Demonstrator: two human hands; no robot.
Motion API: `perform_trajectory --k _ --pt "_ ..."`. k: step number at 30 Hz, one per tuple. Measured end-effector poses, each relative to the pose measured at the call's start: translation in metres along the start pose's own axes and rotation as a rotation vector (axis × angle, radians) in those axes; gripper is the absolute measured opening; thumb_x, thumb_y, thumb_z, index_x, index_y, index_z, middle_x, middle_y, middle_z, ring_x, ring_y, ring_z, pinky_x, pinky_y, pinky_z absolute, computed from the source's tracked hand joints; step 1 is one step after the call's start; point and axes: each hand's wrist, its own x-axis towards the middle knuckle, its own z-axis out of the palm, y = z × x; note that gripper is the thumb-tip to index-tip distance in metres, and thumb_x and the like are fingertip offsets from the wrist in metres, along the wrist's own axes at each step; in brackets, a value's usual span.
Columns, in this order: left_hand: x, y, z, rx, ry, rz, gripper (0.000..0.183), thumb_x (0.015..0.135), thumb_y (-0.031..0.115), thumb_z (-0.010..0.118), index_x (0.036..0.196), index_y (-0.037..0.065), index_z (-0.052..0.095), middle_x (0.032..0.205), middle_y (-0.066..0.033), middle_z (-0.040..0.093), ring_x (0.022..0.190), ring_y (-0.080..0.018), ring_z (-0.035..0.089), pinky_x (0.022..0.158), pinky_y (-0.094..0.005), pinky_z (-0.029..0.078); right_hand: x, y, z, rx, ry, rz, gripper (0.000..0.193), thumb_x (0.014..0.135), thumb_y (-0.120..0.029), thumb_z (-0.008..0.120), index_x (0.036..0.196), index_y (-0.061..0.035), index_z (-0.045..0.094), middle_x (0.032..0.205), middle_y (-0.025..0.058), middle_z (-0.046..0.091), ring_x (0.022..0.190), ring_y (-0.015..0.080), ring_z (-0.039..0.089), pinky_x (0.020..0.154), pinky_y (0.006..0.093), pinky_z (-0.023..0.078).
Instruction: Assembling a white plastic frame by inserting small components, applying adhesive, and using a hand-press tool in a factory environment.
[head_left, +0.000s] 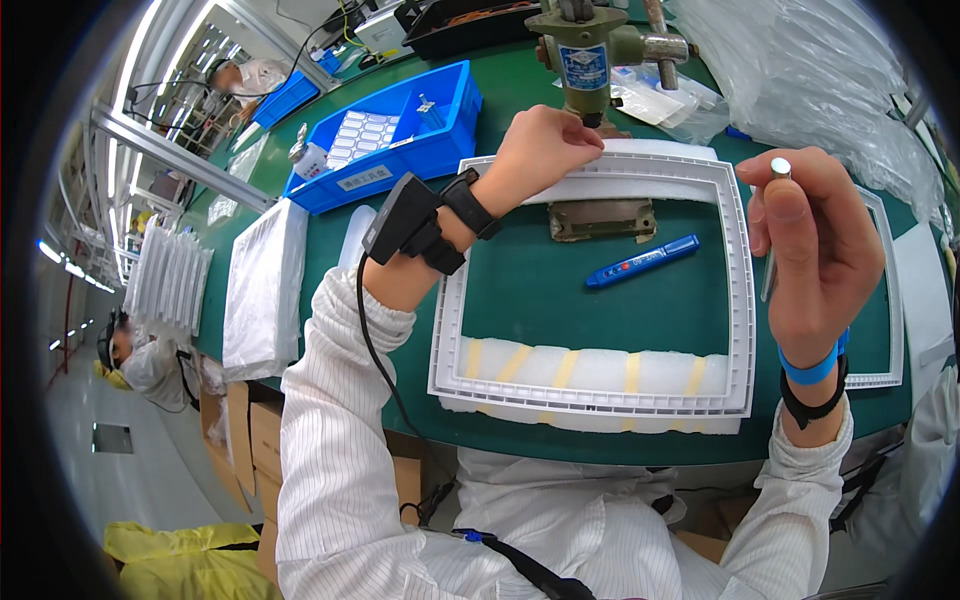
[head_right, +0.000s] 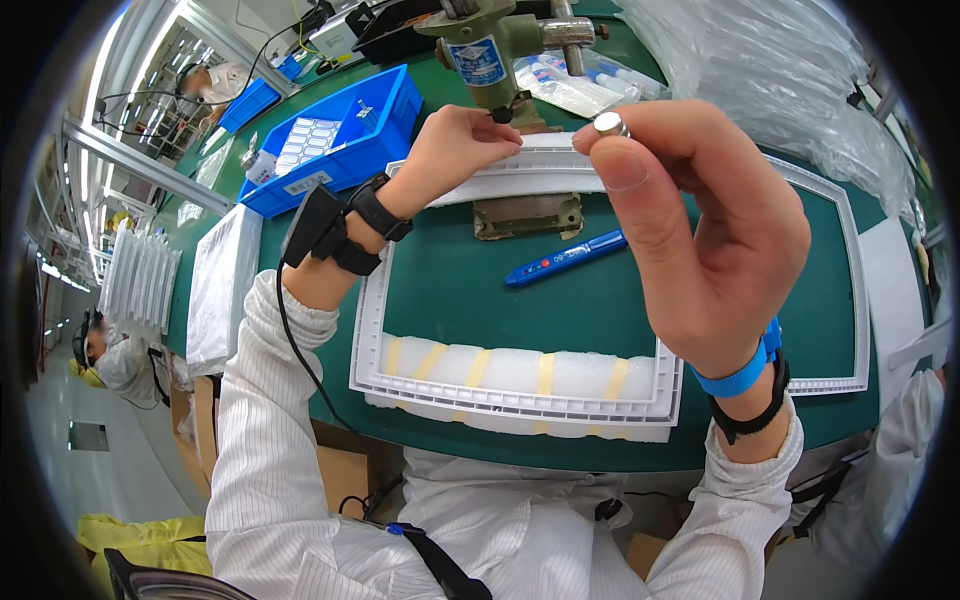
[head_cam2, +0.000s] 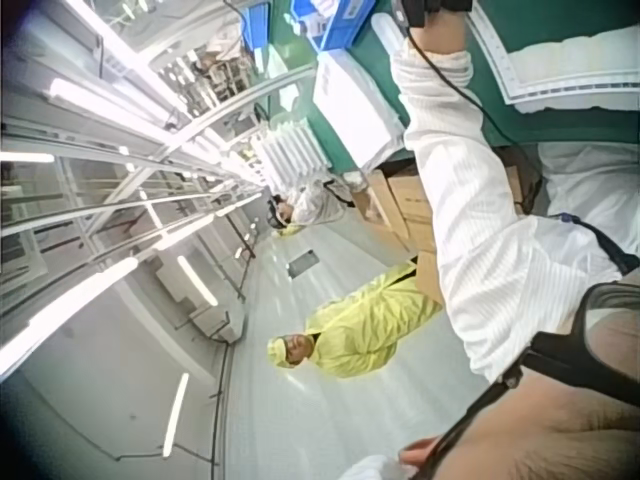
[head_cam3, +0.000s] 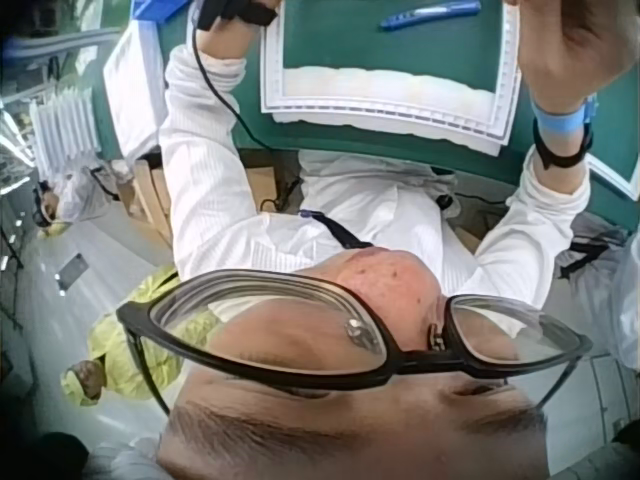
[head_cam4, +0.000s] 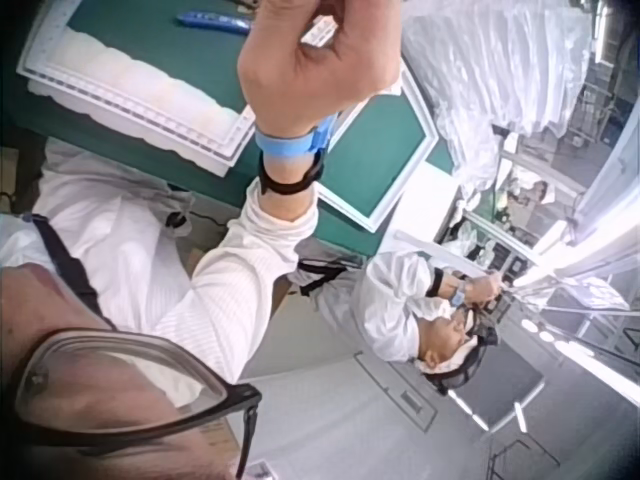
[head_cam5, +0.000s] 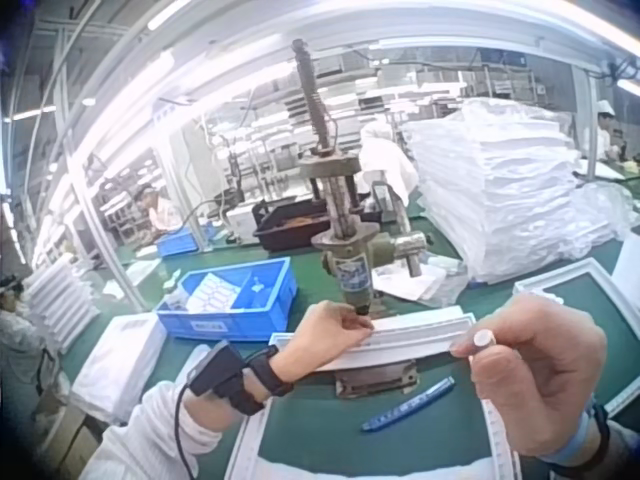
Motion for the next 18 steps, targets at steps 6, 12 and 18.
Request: perform_trajectory --k 6,12,18 --pt "-0.002 0.000 0.002 0.067 0.016 0.011 0.021 0.079 0.014 0.072 0.089 -0.005 0.074 0.084 -0.0101 0.075 0.080 -0.0154 0.072 0.076 -0.0275 0.056 -0.001 0.000 -0.002 0.023 -0.029 0.002 0.025 0.102 -0.019 0.053 0.104 0.0028 0.063 0.087 0.0065 0.063 0.062 0.0058 0.049 0.056 0.0197 0.038" --pt "-0.005 -0.003 0.001 0.010 0.029 0.011 0.020 0.079 0.016 0.071 0.090 0.000 0.076 0.084 -0.0122 0.074 0.081 -0.0187 0.073 0.075 -0.0279 0.056 -0.001 0.002 0.000 0.012 -0.024 -0.002 0.023 0.102 -0.018 0.053 0.104 0.0026 0.064 0.083 0.0048 0.061 0.062 0.0052 0.049 0.055 0.0193 0.037" --pt "-0.017 -0.003 0.005 0.292 0.086 0.368 0.019 0.078 0.016 0.065 0.089 0.003 0.075 0.087 -0.0145 0.073 0.076 -0.0310 0.069 0.073 -0.0365 0.056 -0.001 0.004 -0.001 -0.011 -0.047 0.041 0.022 0.102 -0.016 0.053 0.104 0.0027 0.064 0.089 0.0063 0.064 0.063 0.0050 0.049 0.056 0.0189 0.038"
